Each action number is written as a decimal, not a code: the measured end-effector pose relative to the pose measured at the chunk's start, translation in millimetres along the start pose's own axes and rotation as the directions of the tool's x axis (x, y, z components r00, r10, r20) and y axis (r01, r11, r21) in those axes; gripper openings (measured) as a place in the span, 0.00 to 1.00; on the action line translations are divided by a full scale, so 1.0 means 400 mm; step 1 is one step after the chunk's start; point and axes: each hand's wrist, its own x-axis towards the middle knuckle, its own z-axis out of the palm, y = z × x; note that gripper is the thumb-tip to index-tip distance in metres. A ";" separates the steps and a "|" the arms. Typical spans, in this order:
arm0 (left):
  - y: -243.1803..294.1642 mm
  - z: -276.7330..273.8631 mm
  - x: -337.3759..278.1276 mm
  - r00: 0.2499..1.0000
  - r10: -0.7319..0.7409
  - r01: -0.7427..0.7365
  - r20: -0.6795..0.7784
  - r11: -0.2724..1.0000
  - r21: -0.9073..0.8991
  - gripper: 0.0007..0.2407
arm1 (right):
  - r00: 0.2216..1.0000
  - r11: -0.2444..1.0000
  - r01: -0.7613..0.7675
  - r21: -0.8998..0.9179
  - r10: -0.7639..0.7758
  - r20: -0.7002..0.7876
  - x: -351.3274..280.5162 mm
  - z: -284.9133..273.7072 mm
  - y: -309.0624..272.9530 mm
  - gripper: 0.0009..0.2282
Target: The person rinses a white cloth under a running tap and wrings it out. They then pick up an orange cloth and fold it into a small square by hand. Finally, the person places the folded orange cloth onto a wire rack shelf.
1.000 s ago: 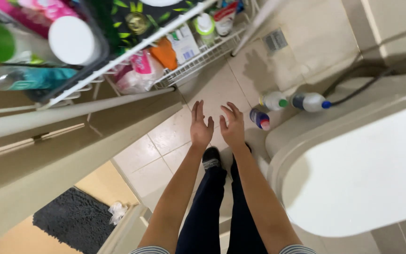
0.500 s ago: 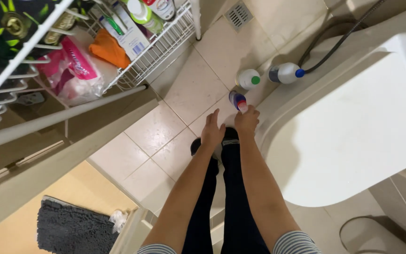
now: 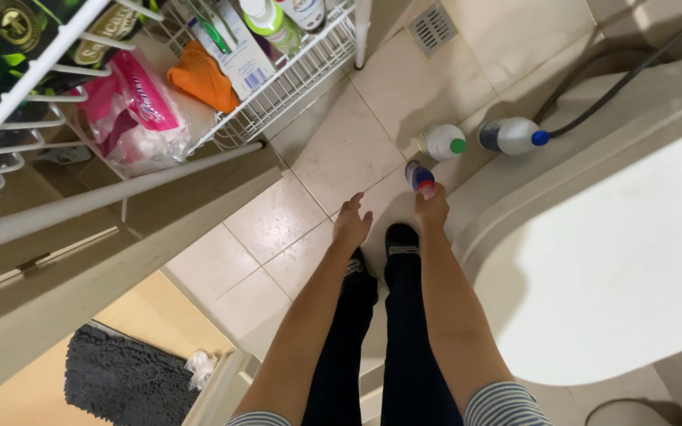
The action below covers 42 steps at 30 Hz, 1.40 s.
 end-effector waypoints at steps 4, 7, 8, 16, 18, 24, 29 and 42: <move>-0.025 -0.052 0.022 0.997 -0.071 0.071 -0.013 0.997 -0.023 0.25 | 0.988 0.989 0.145 0.039 -0.144 -0.048 -0.015 0.000 -0.019 0.24; -0.054 -0.068 0.048 0.997 -0.071 0.070 -0.042 0.997 -0.029 0.24 | 0.967 0.968 0.243 -0.060 -0.247 -0.065 -0.032 -0.040 -0.088 0.18; -0.064 -0.073 0.056 0.996 -0.063 0.060 -0.062 0.997 -0.054 0.23 | 0.950 0.950 0.299 -0.094 -0.305 -0.062 -0.038 -0.051 -0.120 0.15; -0.069 -0.106 0.100 0.986 -0.005 -0.020 -0.168 0.990 -0.142 0.21 | 0.832 0.836 0.548 -0.030 -0.549 -0.084 -0.055 -0.077 -0.422 0.15; -0.074 -0.109 0.121 0.965 0.085 -0.121 -0.247 0.984 -0.133 0.19 | 0.782 0.778 0.622 0.086 -0.622 -0.034 -0.070 -0.084 -0.501 0.08; -0.084 -0.156 0.179 0.925 0.127 -0.196 -0.359 0.967 -0.164 0.18 | 0.695 0.571 0.700 0.429 -0.683 -0.226 -0.091 -0.104 -0.690 0.18; -0.112 -0.175 0.228 0.931 0.091 -0.174 -0.353 0.962 -0.210 0.17 | 0.723 0.551 0.647 0.526 -0.662 -0.196 -0.068 -0.068 -0.790 0.18; -0.137 -0.161 0.332 0.884 0.152 -0.311 -0.442 0.897 -0.315 0.12 | 0.572 0.526 0.820 0.226 -0.760 -0.308 0.067 0.074 -0.912 0.19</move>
